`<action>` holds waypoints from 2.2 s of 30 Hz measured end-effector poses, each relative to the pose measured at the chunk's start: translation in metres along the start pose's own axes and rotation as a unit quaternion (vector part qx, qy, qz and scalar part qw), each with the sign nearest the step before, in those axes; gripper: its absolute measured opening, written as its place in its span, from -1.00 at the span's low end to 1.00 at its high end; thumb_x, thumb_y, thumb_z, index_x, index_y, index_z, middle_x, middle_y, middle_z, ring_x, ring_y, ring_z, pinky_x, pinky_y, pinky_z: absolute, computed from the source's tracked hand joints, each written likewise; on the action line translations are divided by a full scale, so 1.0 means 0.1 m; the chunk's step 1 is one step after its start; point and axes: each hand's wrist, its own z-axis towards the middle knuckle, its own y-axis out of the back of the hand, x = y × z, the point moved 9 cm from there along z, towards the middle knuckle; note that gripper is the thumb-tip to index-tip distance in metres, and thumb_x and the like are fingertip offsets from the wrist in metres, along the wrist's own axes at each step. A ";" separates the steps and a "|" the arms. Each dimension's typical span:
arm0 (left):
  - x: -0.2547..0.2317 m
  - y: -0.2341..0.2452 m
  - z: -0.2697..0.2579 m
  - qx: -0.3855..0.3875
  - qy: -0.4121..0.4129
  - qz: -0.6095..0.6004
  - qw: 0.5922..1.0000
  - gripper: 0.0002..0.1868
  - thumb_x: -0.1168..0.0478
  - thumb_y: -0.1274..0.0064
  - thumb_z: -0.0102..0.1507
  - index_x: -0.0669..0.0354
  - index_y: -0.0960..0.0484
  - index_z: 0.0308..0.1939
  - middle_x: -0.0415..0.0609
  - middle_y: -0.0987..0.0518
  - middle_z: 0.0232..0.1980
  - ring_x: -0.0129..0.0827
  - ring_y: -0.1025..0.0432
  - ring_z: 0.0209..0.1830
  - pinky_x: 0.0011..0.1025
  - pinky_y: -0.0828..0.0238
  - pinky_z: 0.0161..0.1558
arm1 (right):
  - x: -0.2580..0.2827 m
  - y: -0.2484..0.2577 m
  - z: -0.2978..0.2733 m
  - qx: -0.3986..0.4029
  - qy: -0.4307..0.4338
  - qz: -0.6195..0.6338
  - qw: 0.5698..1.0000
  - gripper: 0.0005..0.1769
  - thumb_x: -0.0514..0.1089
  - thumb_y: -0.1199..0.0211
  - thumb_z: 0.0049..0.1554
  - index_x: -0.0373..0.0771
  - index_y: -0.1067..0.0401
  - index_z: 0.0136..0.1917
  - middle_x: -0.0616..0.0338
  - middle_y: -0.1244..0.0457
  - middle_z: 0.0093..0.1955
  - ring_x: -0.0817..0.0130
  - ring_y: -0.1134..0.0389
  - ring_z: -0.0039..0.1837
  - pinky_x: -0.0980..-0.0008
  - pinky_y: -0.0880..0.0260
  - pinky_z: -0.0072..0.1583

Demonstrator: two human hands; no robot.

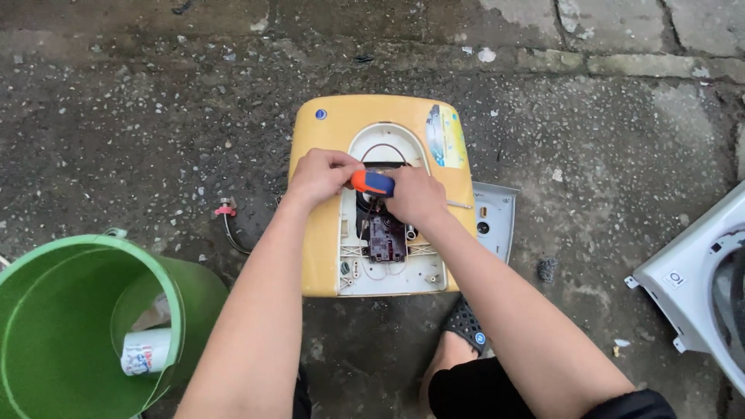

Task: Disassembling and repairing an appliance component using a screwdriver to remove screws and plates.

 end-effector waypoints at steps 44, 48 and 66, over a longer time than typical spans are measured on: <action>0.06 0.03 -0.03 -0.033 -0.004 0.013 0.999 -0.77 -0.06 -0.08 0.15 -0.30 -0.80 -0.21 -0.37 -0.66 -0.52 -0.55 -0.62 -0.24 -0.49 -0.49 0.03 | 0.00 0.04 -0.12 -0.024 -0.080 0.107 0.991 -0.32 0.23 -0.60 -0.10 -0.19 -0.58 0.16 -0.05 -0.40 0.00 -0.01 -0.47 0.17 0.11 -0.48 0.12; 0.03 0.03 -0.02 -0.034 -0.007 0.025 0.999 -0.78 -0.07 -0.08 0.15 -0.31 -0.79 -0.23 -0.36 -0.66 -0.53 -0.52 -0.62 -0.23 -0.47 -0.50 0.03 | 0.04 0.17 -0.23 -0.045 -0.076 0.103 0.991 -0.30 0.30 -0.58 -0.13 -0.11 -0.59 0.16 0.00 -0.41 0.00 0.00 -0.46 0.19 0.13 -0.48 0.13; 0.09 -0.04 -0.09 -0.042 -0.037 0.029 0.998 -0.78 -0.09 -0.11 0.20 -0.34 -0.78 -0.14 -0.38 -0.68 -0.45 -0.48 -0.61 -0.15 -0.38 -0.50 0.09 | -0.33 0.57 -1.01 0.032 -0.070 0.024 0.997 -0.50 0.29 -0.48 -0.06 -0.14 -0.67 -0.07 -0.05 -0.42 -0.17 0.01 -0.50 -0.06 0.23 -0.48 -0.06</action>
